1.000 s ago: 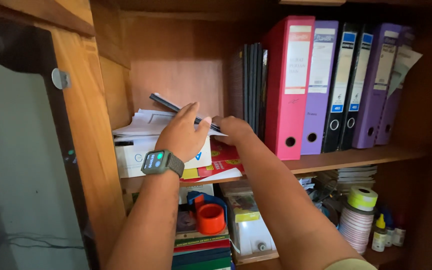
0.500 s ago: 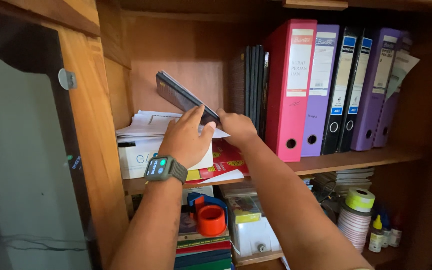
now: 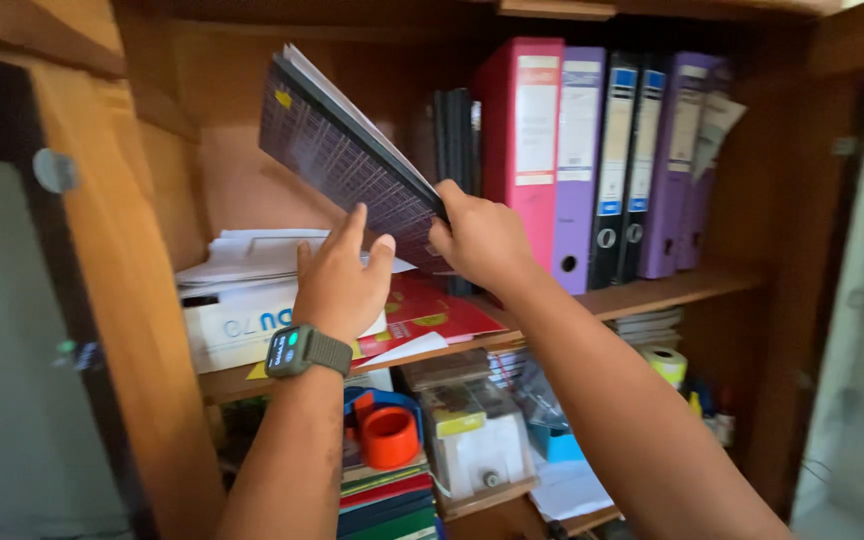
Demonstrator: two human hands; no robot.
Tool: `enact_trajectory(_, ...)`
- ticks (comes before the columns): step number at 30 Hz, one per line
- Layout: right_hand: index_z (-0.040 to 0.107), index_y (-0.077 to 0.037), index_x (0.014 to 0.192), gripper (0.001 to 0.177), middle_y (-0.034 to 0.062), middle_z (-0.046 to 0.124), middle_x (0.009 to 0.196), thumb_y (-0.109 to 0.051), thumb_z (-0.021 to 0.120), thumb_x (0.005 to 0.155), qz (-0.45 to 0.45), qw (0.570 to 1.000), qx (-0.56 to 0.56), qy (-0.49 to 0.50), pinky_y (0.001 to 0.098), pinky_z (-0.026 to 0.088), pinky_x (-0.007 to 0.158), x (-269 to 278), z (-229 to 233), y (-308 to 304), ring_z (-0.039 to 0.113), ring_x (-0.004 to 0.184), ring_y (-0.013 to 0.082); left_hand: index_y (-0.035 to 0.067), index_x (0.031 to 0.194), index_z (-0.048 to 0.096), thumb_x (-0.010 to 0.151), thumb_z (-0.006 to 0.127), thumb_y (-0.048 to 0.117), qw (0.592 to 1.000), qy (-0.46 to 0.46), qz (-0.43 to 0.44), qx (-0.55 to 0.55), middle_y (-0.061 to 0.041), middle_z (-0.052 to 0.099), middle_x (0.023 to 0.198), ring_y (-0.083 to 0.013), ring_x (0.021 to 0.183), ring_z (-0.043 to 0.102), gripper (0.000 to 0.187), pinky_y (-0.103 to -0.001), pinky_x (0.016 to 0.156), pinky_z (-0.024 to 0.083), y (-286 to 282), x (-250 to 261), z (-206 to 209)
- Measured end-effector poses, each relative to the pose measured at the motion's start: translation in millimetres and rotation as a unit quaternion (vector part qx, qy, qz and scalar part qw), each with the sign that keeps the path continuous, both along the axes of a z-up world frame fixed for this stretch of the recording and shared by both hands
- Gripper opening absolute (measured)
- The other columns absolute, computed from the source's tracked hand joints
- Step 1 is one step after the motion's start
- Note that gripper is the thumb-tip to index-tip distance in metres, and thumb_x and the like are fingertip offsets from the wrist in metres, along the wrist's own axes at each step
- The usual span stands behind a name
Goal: The person opens a wooden bookcase and removes several items including a black folder, a small plastic container, rolls of tape, and multiple books. They place these items on the adjacent desk and continue to remove more books and small boxes, stacking them on the desk.
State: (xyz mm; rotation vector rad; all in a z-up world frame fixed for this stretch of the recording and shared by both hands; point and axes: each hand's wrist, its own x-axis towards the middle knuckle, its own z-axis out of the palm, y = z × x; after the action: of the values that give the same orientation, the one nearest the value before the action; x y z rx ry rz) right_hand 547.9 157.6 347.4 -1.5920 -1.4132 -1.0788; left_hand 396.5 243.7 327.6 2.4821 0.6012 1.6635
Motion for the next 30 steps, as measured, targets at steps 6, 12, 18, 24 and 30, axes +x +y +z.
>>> enact_trajectory(6, 0.054, -0.011, 0.102, 0.026, 0.0119, 0.064, 0.066, -0.022, 0.063, 0.080, -0.045, 0.999, 0.011, -0.016, 0.0483, 0.046, 0.055, -16.4, -18.5, -71.9, 0.061, 0.062, 0.0357, 0.005, 0.144, 0.025, 0.090, 0.042, 0.043, 0.966, -0.093, -0.203, -0.130, -0.019, 0.042, 0.141, -0.0300, 0.126, 0.046, 0.068, -0.034, 0.101, 0.037, -26.4, 9.1, -10.8)
enact_trajectory(12, 0.054, -0.008, 0.101, 0.026, 0.0101, 0.062, 0.069, -0.017, 0.065, 0.079, -0.091, 0.990, 0.059, -0.093, 0.0442, 0.046, 0.054, -43.9, -60.3, -133.1, 0.062, 0.065, 0.0317, 0.001, 0.148, -0.014, 0.096, 0.052, 0.036, 0.806, -0.166, -0.555, -0.118, -0.024, 0.011, 0.154, -0.0272, 0.140, 0.033, 0.091, -0.035, 0.112, 0.029, -75.5, 32.7, -60.4)
enact_trajectory(18, 0.059, -0.011, 0.090, 0.011, 0.0061, 0.062, 0.075, -0.016, 0.066, 0.083, -0.156, 0.972, 0.097, -0.148, 0.0404, 0.047, 0.057, -86.9, -93.2, -178.7, 0.061, 0.068, 0.0273, 0.000, 0.151, -0.010, 0.096, 0.061, 0.024, 0.770, -0.247, -0.583, -0.076, -0.024, 0.026, 0.154, -0.0281, 0.140, 0.037, 0.094, -0.035, 0.115, 0.032, -158.0, 15.7, -89.6)
enact_trajectory(24, 0.061, -0.007, 0.096, 0.023, 0.0034, 0.067, 0.101, -0.013, 0.062, 0.074, -0.272, 0.937, 0.077, -0.206, 0.0330, 0.045, 0.062, -129.7, -125.2, -234.0, 0.062, 0.083, 0.0205, -0.010, 0.114, 0.052, 0.086, 0.056, 0.011, 0.738, -0.254, -0.579, -0.236, -0.018, 0.064, 0.110, -0.0253, 0.100, 0.062, 0.035, -0.037, 0.091, 0.049, -222.5, -1.4, -111.7)
enact_trajectory(30, 0.056, -0.006, 0.108, 0.039, 0.0098, 0.060, 0.120, -0.013, 0.062, 0.071, -0.313, 0.938, -0.072, -0.130, 0.0387, 0.046, 0.076, -160.7, -151.8, -290.7, 0.057, 0.106, 0.0255, -0.007, 0.111, 0.054, 0.083, 0.049, 0.012, 0.629, -0.302, -0.581, -0.420, -0.014, 0.063, 0.109, -0.0231, 0.097, 0.061, 0.034, -0.036, 0.085, 0.048, -267.7, 5.1, -166.0)
